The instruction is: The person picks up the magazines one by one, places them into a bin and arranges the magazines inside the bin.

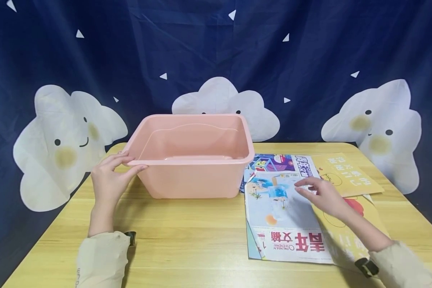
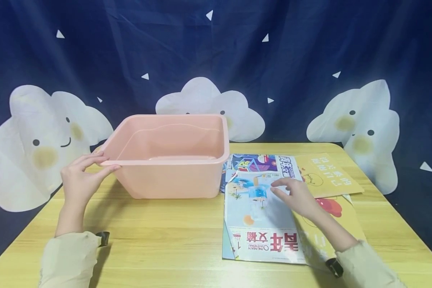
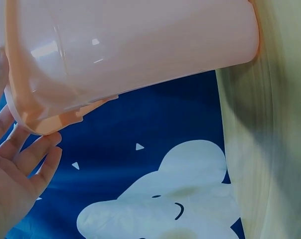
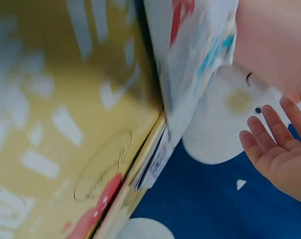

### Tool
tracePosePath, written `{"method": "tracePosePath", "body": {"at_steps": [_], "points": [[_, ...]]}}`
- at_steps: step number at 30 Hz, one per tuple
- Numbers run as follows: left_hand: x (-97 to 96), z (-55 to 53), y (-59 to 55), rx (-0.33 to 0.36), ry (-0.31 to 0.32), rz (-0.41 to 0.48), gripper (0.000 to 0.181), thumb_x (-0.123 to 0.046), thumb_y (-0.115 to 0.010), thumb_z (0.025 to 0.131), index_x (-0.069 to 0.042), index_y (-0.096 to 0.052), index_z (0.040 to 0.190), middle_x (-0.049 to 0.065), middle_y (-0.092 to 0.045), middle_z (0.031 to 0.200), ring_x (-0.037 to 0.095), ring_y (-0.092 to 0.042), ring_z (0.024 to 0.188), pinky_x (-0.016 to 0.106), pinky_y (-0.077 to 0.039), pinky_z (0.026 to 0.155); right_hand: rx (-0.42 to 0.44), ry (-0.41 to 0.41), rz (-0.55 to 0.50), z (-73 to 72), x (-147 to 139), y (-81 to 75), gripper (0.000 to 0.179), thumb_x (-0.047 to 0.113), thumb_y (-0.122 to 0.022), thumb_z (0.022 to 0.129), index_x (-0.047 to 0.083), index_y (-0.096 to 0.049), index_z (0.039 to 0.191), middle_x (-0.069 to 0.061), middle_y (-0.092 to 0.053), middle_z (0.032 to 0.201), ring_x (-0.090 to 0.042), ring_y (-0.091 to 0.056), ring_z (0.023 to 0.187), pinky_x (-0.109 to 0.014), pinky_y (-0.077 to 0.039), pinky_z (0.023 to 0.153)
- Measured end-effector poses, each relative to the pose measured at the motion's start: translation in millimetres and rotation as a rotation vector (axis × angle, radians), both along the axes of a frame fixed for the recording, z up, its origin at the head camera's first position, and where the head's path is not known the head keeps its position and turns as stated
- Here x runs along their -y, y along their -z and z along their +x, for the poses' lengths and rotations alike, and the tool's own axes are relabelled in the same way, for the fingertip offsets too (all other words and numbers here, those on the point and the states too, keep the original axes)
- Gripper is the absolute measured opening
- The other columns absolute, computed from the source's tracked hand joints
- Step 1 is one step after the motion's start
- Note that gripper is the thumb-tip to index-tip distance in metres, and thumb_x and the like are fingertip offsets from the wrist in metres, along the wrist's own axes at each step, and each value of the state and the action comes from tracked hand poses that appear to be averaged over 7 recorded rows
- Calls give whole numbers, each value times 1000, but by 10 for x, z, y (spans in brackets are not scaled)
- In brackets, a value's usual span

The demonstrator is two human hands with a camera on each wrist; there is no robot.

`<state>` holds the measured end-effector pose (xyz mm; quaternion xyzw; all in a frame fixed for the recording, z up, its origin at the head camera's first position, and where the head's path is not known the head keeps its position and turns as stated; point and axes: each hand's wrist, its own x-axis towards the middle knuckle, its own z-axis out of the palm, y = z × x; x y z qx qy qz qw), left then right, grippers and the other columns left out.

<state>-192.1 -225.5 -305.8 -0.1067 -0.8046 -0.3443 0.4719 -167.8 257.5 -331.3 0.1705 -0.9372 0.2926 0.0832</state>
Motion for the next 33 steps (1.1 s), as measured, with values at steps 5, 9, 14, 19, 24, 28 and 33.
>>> {"method": "tracePosePath", "body": {"at_steps": [5, 9, 14, 19, 24, 28, 33], "points": [[16, 0, -7, 27, -8, 12, 37, -8, -87, 48, 5, -70, 78, 18, -66, 87, 35, -61, 89, 15, -39, 85, 3, -7, -22, -166, -88, -16, 21, 14, -58, 87, -4, -63, 96, -20, -62, 97, -36, -57, 89, -48, -47, 74], [21, -2, -16, 68, -14, 27, 39, -10, -87, 49, 5, -70, 80, 18, -65, 88, 34, -60, 92, 16, -40, 86, -44, -43, 3, -264, -109, 41, 19, 11, -58, 87, -4, -63, 96, -19, -62, 97, -36, -56, 93, -49, -45, 78], [26, -2, -20, 77, -21, 28, 40, -12, -87, 50, 4, -70, 81, 17, -65, 90, 33, -60, 92, 12, -39, 84, -153, -109, 152, -377, -101, 110, 16, 8, -60, 84, -3, -63, 95, -18, -61, 97, -37, -53, 96, -51, -41, 82], [26, 11, -16, 42, -14, 28, 40, -11, -87, 49, 4, -70, 81, 17, -65, 89, 35, -61, 88, 9, -38, 82, -113, -107, 178, -487, -133, 164, 18, 9, -60, 85, -3, -62, 98, -21, -57, 102, -39, -50, 99, -53, -38, 85], [16, 13, -10, 31, 1, 26, 40, -11, -87, 48, 4, -70, 81, 17, -65, 90, 35, -61, 87, 9, -38, 82, -54, -70, 135, -571, -188, 224, 19, 9, -59, 86, -4, -61, 100, -24, -55, 106, -41, -46, 105, -56, -33, 90], [14, 6, -2, 12, 8, 18, 40, -10, -88, 47, 4, -70, 80, 18, -65, 88, 35, -61, 86, 8, -38, 81, -32, -56, 161, -638, -217, 275, 24, 13, -58, 87, -4, -60, 104, -25, -53, 110, -42, -44, 108, -57, -31, 91], [18, 1, 3, 10, 9, 21, 41, -10, -88, 46, 4, -70, 80, 18, -65, 87, 35, -61, 87, 9, -38, 82, -5, -54, 199, -716, -254, 331, 29, 16, -59, 86, -4, -58, 107, -30, -48, 116, -46, -40, 111, -58, -28, 93]]}}
